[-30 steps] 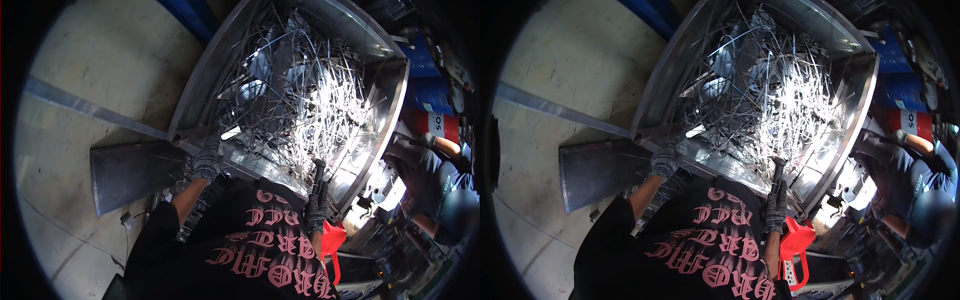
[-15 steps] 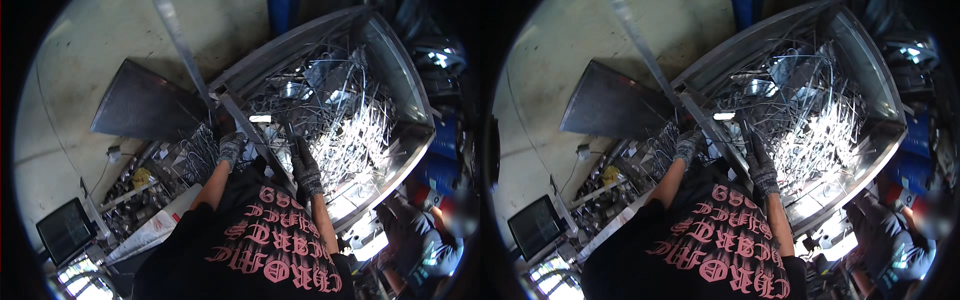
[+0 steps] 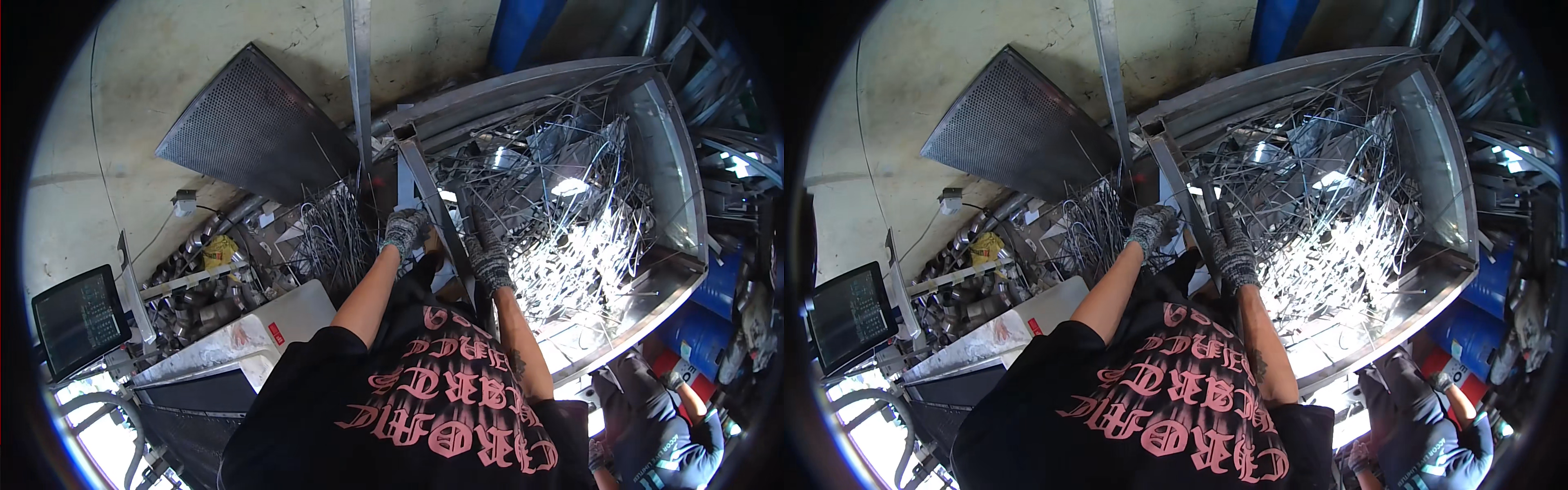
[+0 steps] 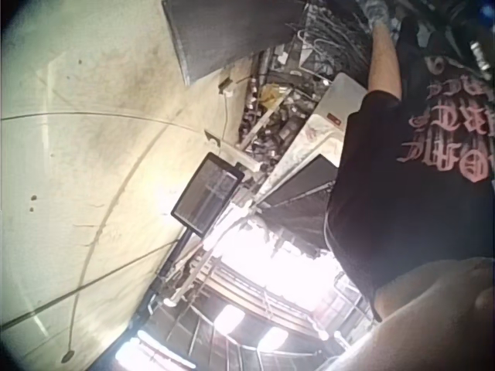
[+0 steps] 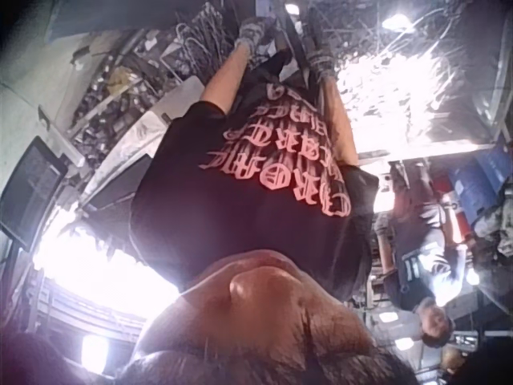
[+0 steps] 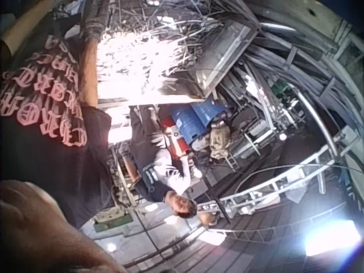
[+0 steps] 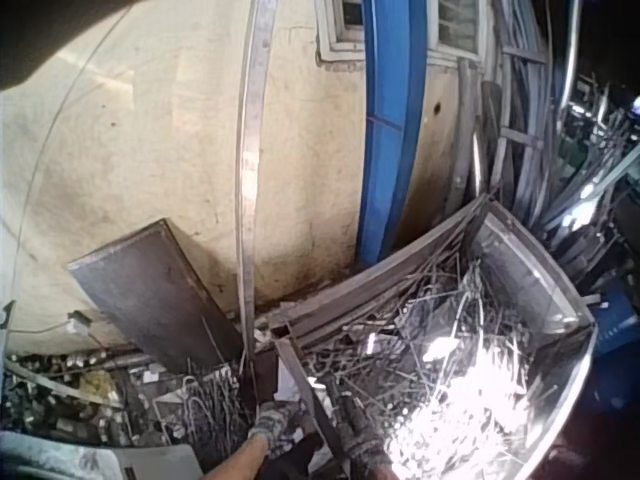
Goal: Using a welding torch to join or cut metal wires and scraps in a bin.
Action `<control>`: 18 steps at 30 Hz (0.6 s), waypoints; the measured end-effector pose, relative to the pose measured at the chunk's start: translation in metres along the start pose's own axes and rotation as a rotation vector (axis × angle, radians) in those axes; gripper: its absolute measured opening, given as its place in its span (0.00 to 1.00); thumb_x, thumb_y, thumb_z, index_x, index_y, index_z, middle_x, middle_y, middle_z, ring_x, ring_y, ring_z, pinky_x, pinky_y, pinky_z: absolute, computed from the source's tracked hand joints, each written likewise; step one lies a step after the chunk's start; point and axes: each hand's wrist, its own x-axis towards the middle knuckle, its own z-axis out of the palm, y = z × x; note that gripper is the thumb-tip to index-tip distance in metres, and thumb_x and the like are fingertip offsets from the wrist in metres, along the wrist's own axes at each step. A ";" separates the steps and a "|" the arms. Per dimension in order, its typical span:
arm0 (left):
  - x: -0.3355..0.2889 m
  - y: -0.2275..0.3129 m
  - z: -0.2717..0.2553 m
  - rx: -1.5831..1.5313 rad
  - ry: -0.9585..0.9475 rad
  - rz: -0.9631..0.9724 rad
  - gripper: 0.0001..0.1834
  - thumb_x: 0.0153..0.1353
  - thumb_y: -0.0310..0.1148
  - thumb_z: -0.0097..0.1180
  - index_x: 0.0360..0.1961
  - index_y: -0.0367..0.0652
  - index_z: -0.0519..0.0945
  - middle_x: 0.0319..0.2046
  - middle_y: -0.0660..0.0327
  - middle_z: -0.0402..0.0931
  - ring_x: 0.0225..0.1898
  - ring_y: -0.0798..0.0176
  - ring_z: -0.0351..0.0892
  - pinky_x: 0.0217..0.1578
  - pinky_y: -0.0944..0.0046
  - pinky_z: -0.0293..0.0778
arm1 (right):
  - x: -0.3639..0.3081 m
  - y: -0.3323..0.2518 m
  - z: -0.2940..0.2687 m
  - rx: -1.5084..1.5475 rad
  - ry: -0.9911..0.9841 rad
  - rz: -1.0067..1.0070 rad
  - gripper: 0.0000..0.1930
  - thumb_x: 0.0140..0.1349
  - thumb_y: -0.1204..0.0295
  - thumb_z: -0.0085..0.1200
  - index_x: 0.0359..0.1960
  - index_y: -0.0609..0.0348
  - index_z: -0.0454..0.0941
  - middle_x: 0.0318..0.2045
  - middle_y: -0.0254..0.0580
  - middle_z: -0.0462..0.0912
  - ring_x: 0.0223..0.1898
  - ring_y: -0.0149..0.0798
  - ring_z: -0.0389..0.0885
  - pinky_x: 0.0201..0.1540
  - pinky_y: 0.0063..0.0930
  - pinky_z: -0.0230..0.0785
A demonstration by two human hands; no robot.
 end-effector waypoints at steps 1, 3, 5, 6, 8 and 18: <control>-0.002 0.000 -0.003 -0.044 0.027 -0.032 0.08 0.64 0.34 0.60 0.39 0.41 0.81 0.29 0.53 0.81 0.26 0.56 0.80 0.25 0.53 0.74 | 0.002 -0.004 0.002 -0.018 -0.008 -0.002 0.33 0.63 0.79 0.49 0.72 0.50 0.61 0.64 0.53 0.73 0.66 0.47 0.71 0.65 0.34 0.64; -0.004 0.000 -0.007 -0.041 0.022 -0.011 0.08 0.64 0.34 0.61 0.38 0.40 0.82 0.27 0.54 0.81 0.25 0.57 0.80 0.24 0.55 0.74 | 0.002 -0.009 0.001 -0.024 -0.030 0.011 0.33 0.63 0.79 0.48 0.72 0.50 0.61 0.64 0.53 0.72 0.66 0.48 0.71 0.65 0.35 0.64; -0.007 0.003 -0.007 -0.035 0.012 0.012 0.09 0.64 0.34 0.61 0.38 0.39 0.82 0.26 0.55 0.80 0.24 0.58 0.79 0.23 0.57 0.73 | 0.002 -0.014 0.001 -0.032 -0.046 0.024 0.33 0.63 0.79 0.48 0.72 0.50 0.61 0.64 0.54 0.72 0.66 0.49 0.70 0.65 0.36 0.64; -0.009 0.003 -0.007 -0.023 0.006 0.012 0.09 0.64 0.33 0.61 0.38 0.39 0.82 0.25 0.55 0.80 0.22 0.59 0.79 0.22 0.58 0.73 | 0.001 -0.016 0.003 -0.026 -0.034 -0.010 0.33 0.63 0.79 0.48 0.72 0.49 0.61 0.65 0.53 0.71 0.66 0.50 0.70 0.66 0.36 0.64; -0.010 0.003 -0.007 -0.013 -0.001 0.010 0.08 0.64 0.33 0.61 0.38 0.38 0.82 0.24 0.55 0.80 0.21 0.59 0.78 0.21 0.59 0.73 | -0.001 -0.018 0.003 -0.021 -0.024 -0.043 0.33 0.63 0.79 0.48 0.72 0.49 0.61 0.65 0.53 0.71 0.66 0.51 0.70 0.66 0.36 0.64; -0.009 0.003 -0.008 0.048 -0.063 0.049 0.10 0.67 0.40 0.55 0.33 0.46 0.80 0.22 0.64 0.78 0.19 0.66 0.77 0.17 0.65 0.68 | -0.003 -0.017 0.002 -0.066 -0.026 0.020 0.32 0.64 0.78 0.49 0.71 0.51 0.62 0.66 0.54 0.70 0.67 0.50 0.69 0.66 0.35 0.63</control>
